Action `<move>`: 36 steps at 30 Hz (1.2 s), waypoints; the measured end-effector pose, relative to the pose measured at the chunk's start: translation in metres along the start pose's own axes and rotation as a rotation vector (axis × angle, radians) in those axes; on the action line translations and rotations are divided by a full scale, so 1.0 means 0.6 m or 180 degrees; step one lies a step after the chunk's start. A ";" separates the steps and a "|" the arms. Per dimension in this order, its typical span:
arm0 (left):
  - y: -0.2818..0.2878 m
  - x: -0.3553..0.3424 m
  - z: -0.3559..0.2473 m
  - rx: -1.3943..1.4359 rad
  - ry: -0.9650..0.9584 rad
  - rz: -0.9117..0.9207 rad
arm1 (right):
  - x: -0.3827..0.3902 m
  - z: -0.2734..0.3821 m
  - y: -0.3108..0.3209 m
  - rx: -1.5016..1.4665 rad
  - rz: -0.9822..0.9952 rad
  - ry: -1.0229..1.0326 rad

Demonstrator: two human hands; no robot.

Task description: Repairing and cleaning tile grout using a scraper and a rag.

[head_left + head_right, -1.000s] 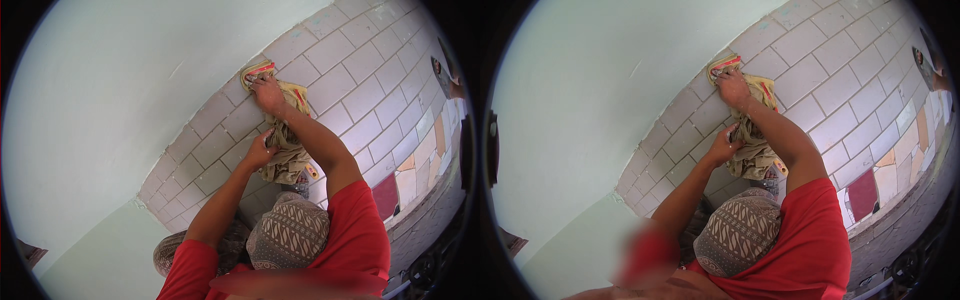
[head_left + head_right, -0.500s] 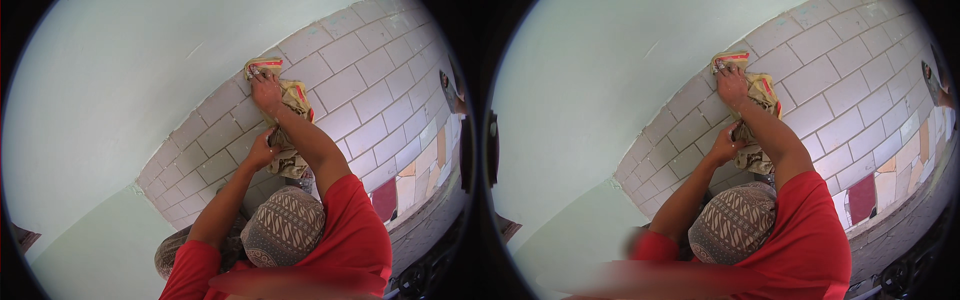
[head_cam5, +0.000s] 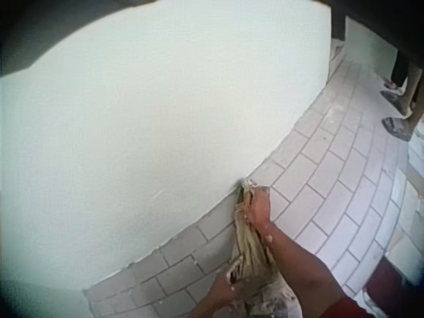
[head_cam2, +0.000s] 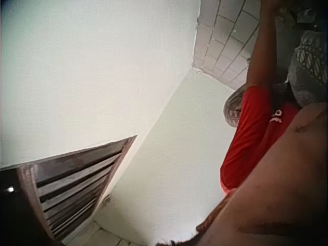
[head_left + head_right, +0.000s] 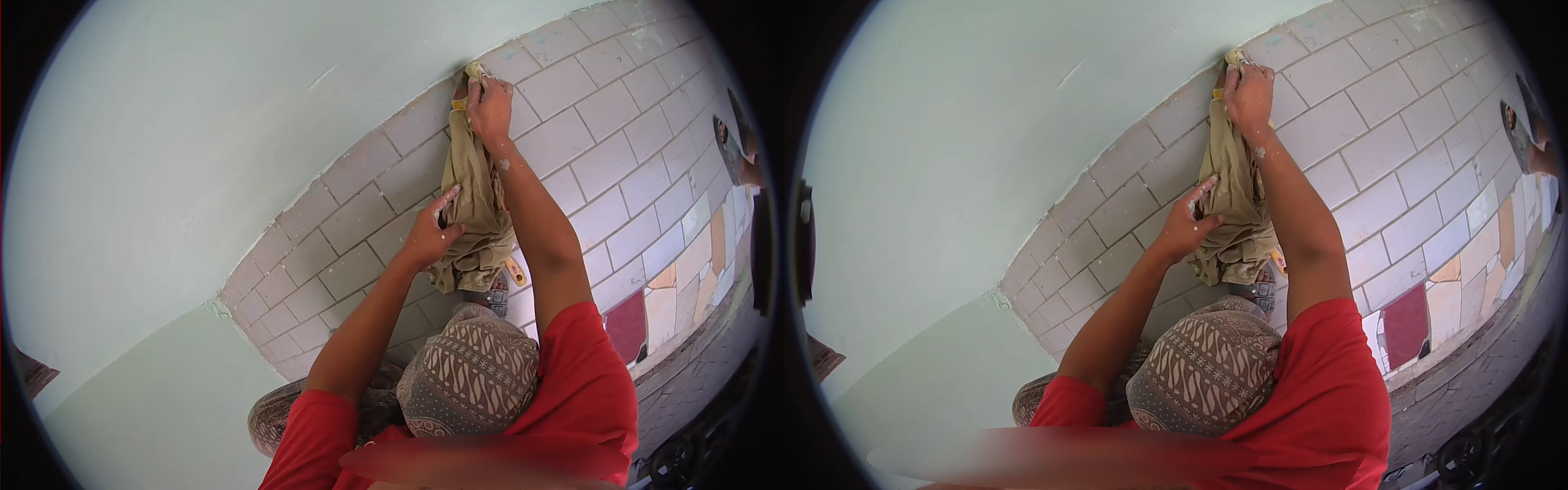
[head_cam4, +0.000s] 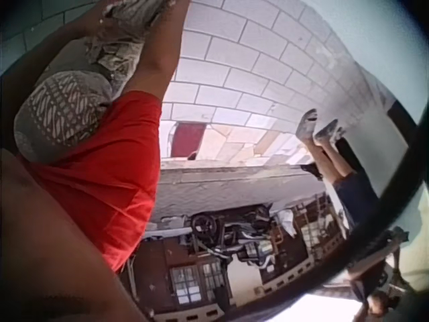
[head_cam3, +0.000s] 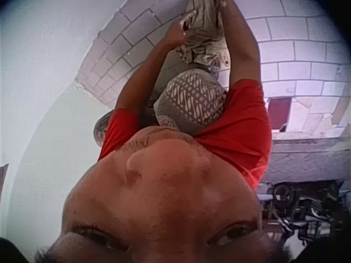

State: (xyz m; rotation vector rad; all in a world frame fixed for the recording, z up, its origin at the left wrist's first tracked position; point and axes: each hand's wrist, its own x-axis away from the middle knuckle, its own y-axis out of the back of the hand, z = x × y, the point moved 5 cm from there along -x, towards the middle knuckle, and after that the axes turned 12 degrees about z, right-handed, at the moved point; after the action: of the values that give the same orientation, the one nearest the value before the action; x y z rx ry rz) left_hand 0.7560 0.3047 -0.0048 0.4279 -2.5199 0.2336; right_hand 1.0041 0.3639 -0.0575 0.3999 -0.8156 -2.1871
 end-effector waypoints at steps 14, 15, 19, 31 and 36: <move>0.024 0.100 0.069 0.0539 0.0646 -0.0119 | 0.215 0.213 -0.287 0.0762 0.1414 0.1253; 0.025 0.108 0.076 0.0648 0.0820 -0.0103 | 0.231 0.231 -0.300 0.0607 0.1672 0.1593; 0.045 0.138 0.088 0.0503 0.0603 -0.0100 | 0.194 0.179 -0.223 -0.0893 0.0423 0.1126; 0.053 0.121 0.055 0.0084 0.0427 -0.0005 | 0.148 0.163 -0.230 0.0724 0.0478 0.0714; 0.088 0.198 0.088 -0.0060 0.0787 -0.0165 | 0.231 0.265 -0.314 0.0925 0.1291 0.1079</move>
State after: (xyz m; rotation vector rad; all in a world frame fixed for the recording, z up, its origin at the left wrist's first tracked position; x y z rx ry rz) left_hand 0.6173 0.3110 0.0145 0.4284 -2.2648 0.2277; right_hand 0.7282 0.4254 -0.0673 0.6653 -0.9309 -1.5771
